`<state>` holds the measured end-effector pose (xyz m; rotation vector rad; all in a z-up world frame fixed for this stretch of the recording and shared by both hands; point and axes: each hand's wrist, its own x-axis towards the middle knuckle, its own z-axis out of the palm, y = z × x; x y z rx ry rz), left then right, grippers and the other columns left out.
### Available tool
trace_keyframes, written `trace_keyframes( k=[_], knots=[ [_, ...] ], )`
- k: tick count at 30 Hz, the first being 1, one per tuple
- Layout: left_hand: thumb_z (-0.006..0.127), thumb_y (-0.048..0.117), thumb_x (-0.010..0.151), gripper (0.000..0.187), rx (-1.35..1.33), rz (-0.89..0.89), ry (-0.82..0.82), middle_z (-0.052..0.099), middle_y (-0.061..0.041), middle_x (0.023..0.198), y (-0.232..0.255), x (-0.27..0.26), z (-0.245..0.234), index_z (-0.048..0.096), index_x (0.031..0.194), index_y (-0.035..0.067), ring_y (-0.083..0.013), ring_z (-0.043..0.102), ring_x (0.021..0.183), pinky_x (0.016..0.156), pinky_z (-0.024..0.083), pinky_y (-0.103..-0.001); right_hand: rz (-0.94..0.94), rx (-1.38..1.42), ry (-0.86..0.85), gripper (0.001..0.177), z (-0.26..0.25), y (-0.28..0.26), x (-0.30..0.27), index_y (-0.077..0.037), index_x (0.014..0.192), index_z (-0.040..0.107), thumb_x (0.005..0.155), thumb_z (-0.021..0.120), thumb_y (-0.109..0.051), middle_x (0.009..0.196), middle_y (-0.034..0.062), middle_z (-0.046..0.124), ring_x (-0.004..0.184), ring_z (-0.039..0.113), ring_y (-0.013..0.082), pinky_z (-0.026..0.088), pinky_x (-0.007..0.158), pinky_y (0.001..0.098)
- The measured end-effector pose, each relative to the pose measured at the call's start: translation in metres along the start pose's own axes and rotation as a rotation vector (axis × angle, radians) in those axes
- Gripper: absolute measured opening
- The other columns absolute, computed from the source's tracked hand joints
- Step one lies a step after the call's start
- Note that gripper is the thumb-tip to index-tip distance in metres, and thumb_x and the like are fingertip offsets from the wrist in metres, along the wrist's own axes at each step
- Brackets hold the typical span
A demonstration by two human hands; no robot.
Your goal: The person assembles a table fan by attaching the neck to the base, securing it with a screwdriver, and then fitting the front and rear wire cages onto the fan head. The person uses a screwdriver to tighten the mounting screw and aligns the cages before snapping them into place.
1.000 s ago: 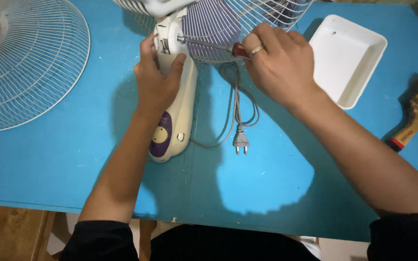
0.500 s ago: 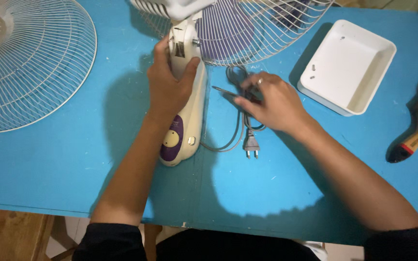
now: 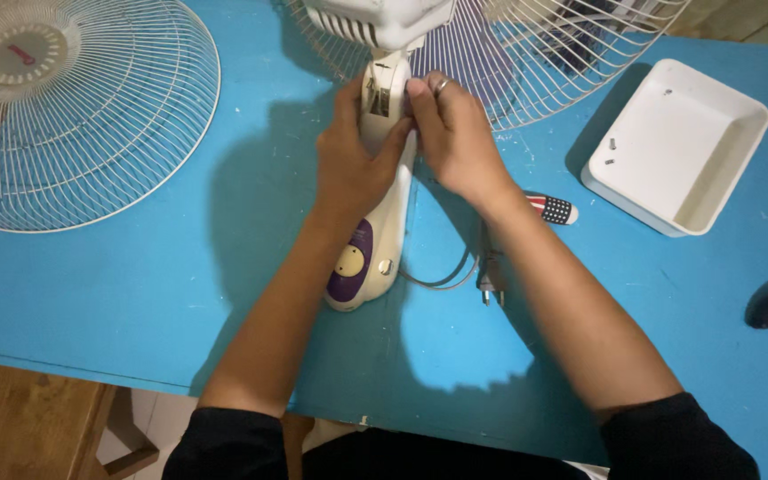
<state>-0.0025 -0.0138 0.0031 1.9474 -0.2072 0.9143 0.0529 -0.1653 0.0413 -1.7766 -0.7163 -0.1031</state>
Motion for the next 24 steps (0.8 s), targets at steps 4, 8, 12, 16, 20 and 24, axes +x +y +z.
trace_keyframes(
  k=[4, 8, 12, 16, 20, 24],
  knots=[
    [0.08, 0.021, 0.099, 0.062, -0.017, 0.014, -0.008, 0.07, -0.023, 0.128, -0.001, 0.001, 0.0, 0.045, 0.146, 0.003, -0.0371, 0.074, 0.119, 0.098, 0.061, -0.042, -0.379, -0.343, 0.034, 0.017, -0.007, -0.002, 0.002, 0.0, 0.102, 0.056, 0.113, 0.054, -0.013, 0.091, 0.0202, 0.062, 0.084, 0.062, 0.0404, 0.049, 0.074, 0.0428],
    [0.08, 0.023, 0.098, 0.063, -0.009, 0.016, -0.007, 0.071, -0.023, 0.124, 0.0, 0.001, 0.001, 0.044, 0.146, 0.002, -0.0365, 0.075, 0.114, 0.094, 0.062, -0.042, -0.496, -0.422, -0.033, 0.015, -0.024, -0.009, 0.003, 0.003, 0.106, 0.053, 0.101, 0.056, -0.011, 0.095, 0.0256, 0.062, 0.081, 0.064, 0.0431, 0.05, 0.069, 0.0442],
    [0.079, 0.024, 0.099, 0.06, -0.012, -0.002, -0.027, 0.072, -0.021, 0.121, -0.001, 0.0, 0.001, 0.046, 0.143, 0.002, -0.0354, 0.077, 0.111, 0.092, 0.063, -0.041, -0.183, -0.242, -0.18, 0.017, -0.031, -0.006, 0.009, -0.001, 0.108, 0.057, 0.113, 0.051, -0.016, 0.089, 0.0172, 0.067, 0.083, 0.069, 0.0363, 0.053, 0.075, 0.0414],
    [0.078, 0.023, 0.1, 0.059, -0.022, 0.006, -0.034, 0.072, -0.022, 0.122, -0.002, 0.002, -0.001, 0.045, 0.143, 0.001, -0.0351, 0.077, 0.111, 0.091, 0.063, -0.04, -0.064, -0.202, -0.168, 0.025, -0.017, 0.0, 0.009, -0.001, 0.106, 0.058, 0.116, 0.048, -0.021, 0.085, 0.0188, 0.065, 0.078, 0.065, 0.0381, 0.052, 0.074, 0.0428],
    [0.079, 0.02, 0.1, 0.059, -0.051, 0.029, -0.016, 0.07, -0.023, 0.126, 0.0, 0.001, 0.002, 0.042, 0.142, 0.001, -0.0343, 0.075, 0.117, 0.095, 0.062, -0.04, -0.3, -0.433, -0.088, 0.02, -0.016, 0.0, 0.005, 0.002, 0.106, 0.058, 0.112, 0.052, -0.016, 0.094, 0.0237, 0.065, 0.086, 0.064, 0.0455, 0.049, 0.073, 0.0488],
    [0.08, 0.017, 0.099, 0.058, -0.106, -0.012, 0.001, 0.07, -0.025, 0.128, 0.001, -0.001, 0.003, 0.041, 0.139, 0.0, -0.0333, 0.073, 0.121, 0.1, 0.06, -0.039, -0.375, -0.413, -0.095, 0.021, -0.026, -0.001, 0.006, 0.003, 0.108, 0.059, 0.107, 0.054, -0.017, 0.099, 0.0235, 0.065, 0.085, 0.066, 0.0435, 0.05, 0.07, 0.046]
  ],
)
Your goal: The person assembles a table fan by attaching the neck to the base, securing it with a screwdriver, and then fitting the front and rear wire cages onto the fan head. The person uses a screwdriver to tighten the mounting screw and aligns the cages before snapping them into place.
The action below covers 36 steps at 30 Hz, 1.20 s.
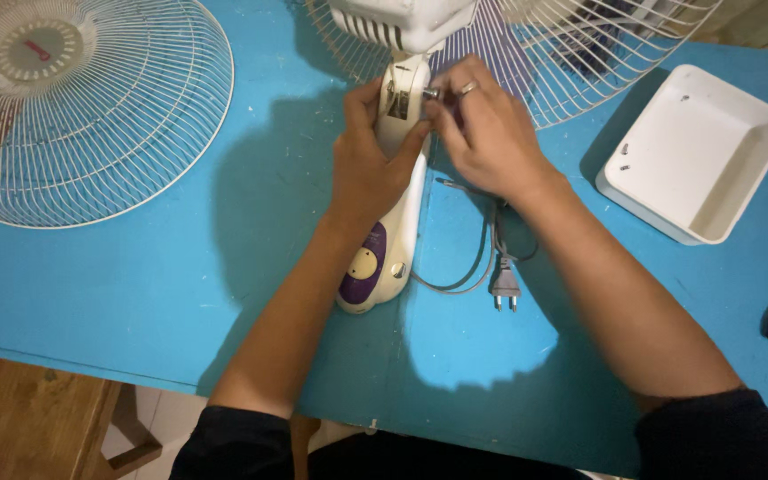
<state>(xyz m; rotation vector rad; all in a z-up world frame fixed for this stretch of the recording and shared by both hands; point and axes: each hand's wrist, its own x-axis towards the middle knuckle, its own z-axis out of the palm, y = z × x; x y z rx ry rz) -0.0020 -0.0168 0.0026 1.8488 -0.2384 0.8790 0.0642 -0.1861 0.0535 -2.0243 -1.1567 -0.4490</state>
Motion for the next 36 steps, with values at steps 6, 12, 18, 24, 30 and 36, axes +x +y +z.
trace_keyframes(
  k=[6, 12, 18, 24, 30, 36],
  knots=[
    [0.08, 0.016, 0.097, 0.055, -0.011, -0.047, -0.011, 0.071, -0.024, 0.124, 0.0, 0.002, 0.0, 0.043, 0.134, -0.002, -0.0314, 0.075, 0.118, 0.097, 0.06, -0.037, 0.325, 0.307, -0.08, 0.024, 0.01, -0.002, 0.005, 0.0, 0.105, 0.059, 0.113, 0.048, -0.02, 0.081, 0.0159, 0.064, 0.075, 0.064, 0.0379, 0.051, 0.069, 0.043],
    [0.08, 0.017, 0.098, 0.054, -0.009, -0.044, -0.008, 0.07, -0.025, 0.125, 0.003, 0.001, -0.001, 0.043, 0.134, -0.002, -0.0327, 0.074, 0.118, 0.099, 0.059, -0.039, -0.002, -0.036, 0.054, 0.022, 0.005, -0.002, -0.001, 0.002, 0.109, 0.056, 0.11, 0.053, -0.02, 0.091, 0.0199, 0.064, 0.079, 0.062, 0.0366, 0.048, 0.065, 0.0441],
    [0.073, 0.022, 0.104, 0.054, 0.156, 0.082, -0.023, 0.067, -0.027, 0.128, 0.006, 0.003, -0.002, 0.039, 0.139, 0.0, -0.0424, 0.071, 0.118, 0.096, 0.059, -0.045, 0.35, 0.32, -0.111, 0.028, 0.008, 0.003, 0.0, -0.004, 0.102, 0.059, 0.119, 0.047, -0.023, 0.077, 0.0184, 0.061, 0.071, 0.062, 0.041, 0.049, 0.066, 0.0453],
    [0.07, 0.027, 0.104, 0.05, 0.309, -0.004, -0.033, 0.069, -0.027, 0.116, 0.016, 0.006, -0.003, 0.038, 0.133, 0.003, -0.0486, 0.069, 0.105, 0.085, 0.056, -0.052, -0.005, -0.065, 0.068, 0.014, 0.006, -0.003, 0.003, -0.003, 0.112, 0.059, 0.109, 0.059, -0.017, 0.089, 0.0215, 0.067, 0.077, 0.064, 0.0431, 0.049, 0.065, 0.0462],
    [0.066, 0.025, 0.104, 0.049, 0.35, -0.122, 0.042, 0.07, -0.029, 0.112, 0.02, 0.004, 0.011, 0.036, 0.134, 0.001, -0.0507, 0.068, 0.101, 0.081, 0.053, -0.056, 0.247, 0.283, -0.028, 0.02, 0.004, 0.0, 0.0, -0.001, 0.111, 0.057, 0.108, 0.055, -0.02, 0.082, 0.0166, 0.067, 0.073, 0.069, 0.0347, 0.052, 0.066, 0.0434],
    [0.065, 0.021, 0.104, 0.054, 0.319, 0.015, 0.062, 0.068, -0.032, 0.118, 0.012, -0.003, 0.017, 0.033, 0.144, 0.002, -0.0519, 0.067, 0.104, 0.083, 0.055, -0.055, 0.131, 0.153, 0.051, 0.029, 0.019, 0.01, 0.002, 0.002, 0.104, 0.056, 0.113, 0.049, -0.025, 0.086, 0.0246, 0.063, 0.084, 0.064, 0.0427, 0.049, 0.073, 0.047]
  ],
)
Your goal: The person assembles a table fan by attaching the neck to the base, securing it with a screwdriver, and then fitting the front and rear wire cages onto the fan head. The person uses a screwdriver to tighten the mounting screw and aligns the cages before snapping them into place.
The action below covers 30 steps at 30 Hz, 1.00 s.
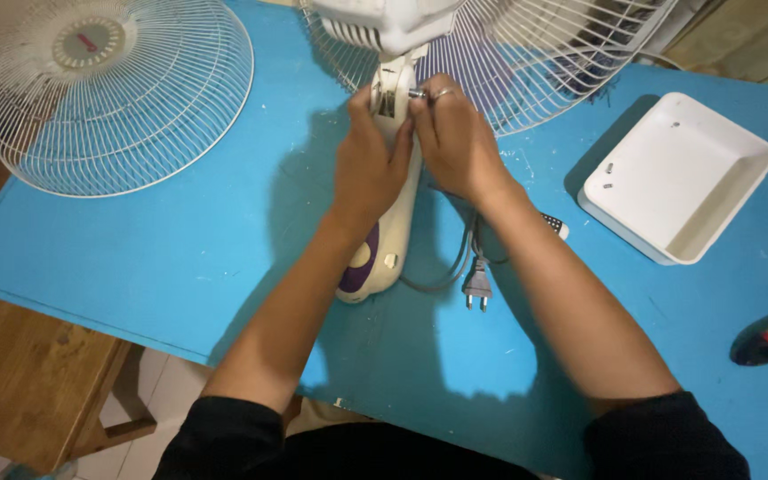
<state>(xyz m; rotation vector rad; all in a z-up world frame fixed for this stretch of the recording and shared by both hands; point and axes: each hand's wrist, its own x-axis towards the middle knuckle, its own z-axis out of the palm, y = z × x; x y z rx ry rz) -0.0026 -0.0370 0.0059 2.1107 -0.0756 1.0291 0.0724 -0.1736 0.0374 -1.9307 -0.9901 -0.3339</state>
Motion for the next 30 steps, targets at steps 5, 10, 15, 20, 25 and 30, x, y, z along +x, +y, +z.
trace_keyframes(
  k=[5, 10, 15, 20, 25, 30],
  knots=[
    [0.067, 0.022, 0.104, 0.057, 0.005, -0.058, -0.066, 0.067, -0.03, 0.118, -0.003, -0.003, -0.003, 0.034, 0.145, 0.002, -0.0525, 0.067, 0.106, 0.085, 0.054, -0.056, 0.212, 0.142, -0.045, 0.032, -0.003, -0.002, 0.0, 0.001, 0.097, 0.054, 0.112, 0.047, -0.026, 0.076, 0.0257, 0.061, 0.076, 0.064, 0.0447, 0.049, 0.069, 0.0471],
    [0.068, 0.024, 0.104, 0.061, 0.011, -0.025, -0.092, 0.064, -0.033, 0.125, -0.006, 0.0, -0.005, 0.032, 0.147, 0.001, -0.0544, 0.065, 0.109, 0.087, 0.054, -0.057, 0.037, 0.098, -0.005, 0.024, -0.007, -0.007, 0.002, 0.001, 0.1, 0.054, 0.113, 0.052, -0.019, 0.079, 0.0216, 0.064, 0.078, 0.066, 0.0428, 0.05, 0.069, 0.0457],
    [0.069, 0.024, 0.105, 0.063, -0.005, 0.03, -0.121, 0.062, -0.034, 0.129, -0.014, 0.003, -0.005, 0.03, 0.149, 0.0, -0.0548, 0.064, 0.112, 0.091, 0.055, -0.056, -0.02, -0.012, 0.024, 0.022, -0.016, -0.001, 0.004, 0.002, 0.102, 0.058, 0.108, 0.057, -0.019, 0.078, 0.0217, 0.064, 0.071, 0.067, 0.0427, 0.05, 0.065, 0.046],
    [0.069, 0.023, 0.105, 0.065, -0.045, 0.036, -0.179, 0.064, -0.032, 0.126, -0.027, 0.008, -0.006, 0.029, 0.15, 0.002, -0.0552, 0.065, 0.109, 0.088, 0.055, -0.057, 0.088, 0.147, -0.024, 0.028, -0.003, 0.0, 0.001, -0.001, 0.104, 0.065, 0.115, 0.05, -0.022, 0.087, 0.0203, 0.067, 0.079, 0.067, 0.0418, 0.054, 0.073, 0.0477],
    [0.07, 0.023, 0.103, 0.068, -0.044, 0.053, -0.3, 0.067, -0.031, 0.124, -0.045, 0.021, -0.014, 0.026, 0.151, 0.005, -0.054, 0.066, 0.106, 0.085, 0.055, -0.056, -0.022, -0.286, 0.096, 0.024, 0.006, -0.007, -0.001, -0.003, 0.1, 0.067, 0.107, 0.056, -0.023, 0.092, 0.0229, 0.071, 0.078, 0.068, 0.0442, 0.053, 0.069, 0.0515],
    [0.071, 0.02, 0.105, 0.067, -0.054, 0.124, -0.309, 0.065, -0.03, 0.13, -0.052, 0.025, -0.016, 0.025, 0.152, 0.005, -0.0521, 0.066, 0.113, 0.091, 0.057, -0.054, 0.096, -0.129, 0.045, 0.028, -0.001, -0.005, -0.005, -0.001, 0.105, 0.064, 0.104, 0.057, -0.028, 0.084, 0.0213, 0.07, 0.076, 0.07, 0.0419, 0.054, 0.065, 0.0502]
  ],
)
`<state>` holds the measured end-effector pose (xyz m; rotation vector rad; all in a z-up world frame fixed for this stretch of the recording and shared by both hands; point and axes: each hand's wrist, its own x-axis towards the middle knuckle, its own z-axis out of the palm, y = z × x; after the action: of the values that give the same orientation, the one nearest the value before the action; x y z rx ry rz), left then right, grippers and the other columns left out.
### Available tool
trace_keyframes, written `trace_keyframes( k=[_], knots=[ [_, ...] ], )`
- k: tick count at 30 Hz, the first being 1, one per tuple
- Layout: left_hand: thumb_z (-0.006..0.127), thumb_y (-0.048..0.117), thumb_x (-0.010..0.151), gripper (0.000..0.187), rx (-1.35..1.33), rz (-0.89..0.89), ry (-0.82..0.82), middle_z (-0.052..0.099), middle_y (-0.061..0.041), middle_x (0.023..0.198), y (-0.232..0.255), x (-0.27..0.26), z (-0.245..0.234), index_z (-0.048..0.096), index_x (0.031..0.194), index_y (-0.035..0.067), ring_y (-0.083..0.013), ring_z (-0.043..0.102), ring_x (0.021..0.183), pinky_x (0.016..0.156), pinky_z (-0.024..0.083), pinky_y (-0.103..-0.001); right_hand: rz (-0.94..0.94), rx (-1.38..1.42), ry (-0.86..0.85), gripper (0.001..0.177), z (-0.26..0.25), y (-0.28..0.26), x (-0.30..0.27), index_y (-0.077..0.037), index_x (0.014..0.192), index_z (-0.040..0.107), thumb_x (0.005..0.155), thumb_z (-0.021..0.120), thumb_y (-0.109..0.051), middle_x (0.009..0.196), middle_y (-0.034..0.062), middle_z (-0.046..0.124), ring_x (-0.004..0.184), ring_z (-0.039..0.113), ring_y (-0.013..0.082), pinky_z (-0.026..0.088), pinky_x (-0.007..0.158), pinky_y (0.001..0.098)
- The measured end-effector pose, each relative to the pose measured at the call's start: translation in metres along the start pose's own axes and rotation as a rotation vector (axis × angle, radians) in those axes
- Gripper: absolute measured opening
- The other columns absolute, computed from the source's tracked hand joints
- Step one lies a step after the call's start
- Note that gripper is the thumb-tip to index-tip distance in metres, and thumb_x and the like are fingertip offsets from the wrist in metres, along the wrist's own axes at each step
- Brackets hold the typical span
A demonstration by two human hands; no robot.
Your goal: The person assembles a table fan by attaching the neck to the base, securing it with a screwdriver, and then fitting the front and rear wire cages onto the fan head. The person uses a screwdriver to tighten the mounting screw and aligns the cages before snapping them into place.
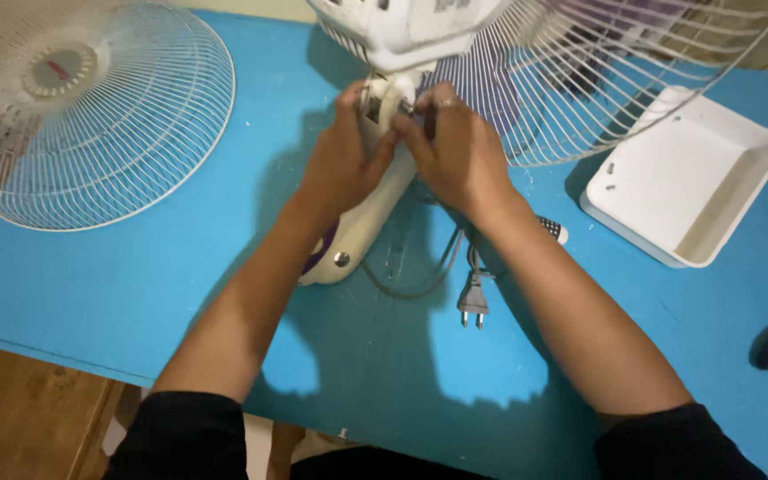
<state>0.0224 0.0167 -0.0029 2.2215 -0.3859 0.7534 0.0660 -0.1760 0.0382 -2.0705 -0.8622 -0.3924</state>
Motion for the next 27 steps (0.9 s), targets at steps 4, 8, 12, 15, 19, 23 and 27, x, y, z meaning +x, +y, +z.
trace_keyframes(
  k=[4, 8, 12, 15, 19, 23, 27],
  knots=[
    [0.073, 0.016, 0.103, 0.065, 0.018, 0.008, 0.032, 0.066, -0.027, 0.13, 0.009, 0.002, -0.001, 0.027, 0.149, 0.006, -0.0481, 0.067, 0.115, 0.094, 0.056, -0.051, -0.008, 0.04, -0.022, 0.027, 0.009, 0.001, 0.004, -0.004, 0.105, 0.064, 0.115, 0.051, -0.025, 0.087, 0.0206, 0.069, 0.082, 0.069, 0.0419, 0.053, 0.07, 0.052],
    [0.076, 0.012, 0.097, 0.057, -0.093, -0.182, 0.075, 0.073, -0.019, 0.126, 0.02, 0.007, -0.001, 0.037, 0.138, 0.006, -0.0326, 0.073, 0.116, 0.097, 0.056, -0.041, -0.154, -0.031, 0.162, 0.026, 0.018, -0.001, -0.001, -0.001, 0.103, 0.063, 0.104, 0.051, -0.023, 0.098, 0.0218, 0.072, 0.072, 0.067, 0.0434, 0.051, 0.06, 0.0514],
    [0.076, 0.005, 0.099, 0.052, -0.313, -0.211, 0.135, 0.067, -0.016, 0.125, 0.026, 0.006, 0.008, 0.04, 0.136, 0.005, -0.0209, 0.064, 0.116, 0.101, 0.055, -0.035, -0.091, 0.053, 0.101, 0.03, 0.014, 0.006, -0.006, -0.002, 0.098, 0.062, 0.108, 0.054, -0.029, 0.093, 0.0203, 0.073, 0.074, 0.069, 0.0417, 0.051, 0.065, 0.0514],
    [0.074, 0.001, 0.099, 0.053, -0.272, -0.119, 0.249, 0.062, -0.016, 0.124, 0.029, 0.006, 0.023, 0.038, 0.137, 0.004, -0.0201, 0.062, 0.118, 0.104, 0.052, -0.033, 0.044, 0.227, 0.002, 0.028, 0.011, 0.009, 0.001, -0.005, 0.101, 0.063, 0.113, 0.053, -0.029, 0.088, 0.0184, 0.073, 0.081, 0.072, 0.0395, 0.053, 0.073, 0.0514],
    [0.066, -0.002, 0.101, 0.049, -0.412, -0.153, 0.224, 0.066, -0.017, 0.129, 0.025, 0.003, 0.022, 0.036, 0.139, 0.003, -0.0197, 0.064, 0.12, 0.108, 0.053, -0.033, -0.116, 0.111, 0.087, 0.024, 0.011, 0.005, 0.002, -0.004, 0.108, 0.059, 0.109, 0.057, -0.027, 0.093, 0.0202, 0.071, 0.081, 0.069, 0.0429, 0.051, 0.068, 0.053],
    [0.066, -0.002, 0.102, 0.049, -0.279, -0.133, 0.221, 0.066, -0.017, 0.133, 0.023, -0.001, 0.017, 0.036, 0.141, 0.002, -0.02, 0.064, 0.12, 0.111, 0.053, -0.034, -0.125, 0.272, 0.115, 0.028, 0.001, -0.002, -0.001, -0.003, 0.104, 0.057, 0.099, 0.058, -0.031, 0.091, 0.0204, 0.07, 0.077, 0.069, 0.0409, 0.051, 0.065, 0.0512],
    [0.069, -0.001, 0.102, 0.052, -0.269, -0.104, 0.23, 0.064, -0.019, 0.136, 0.022, 0.0, 0.017, 0.035, 0.142, 0.002, -0.0236, 0.065, 0.128, 0.114, 0.052, -0.035, 0.081, 0.29, -0.014, 0.028, -0.001, -0.003, 0.003, -0.005, 0.099, 0.061, 0.106, 0.059, -0.032, 0.081, 0.0169, 0.074, 0.079, 0.074, 0.0361, 0.054, 0.07, 0.0494]
  ],
)
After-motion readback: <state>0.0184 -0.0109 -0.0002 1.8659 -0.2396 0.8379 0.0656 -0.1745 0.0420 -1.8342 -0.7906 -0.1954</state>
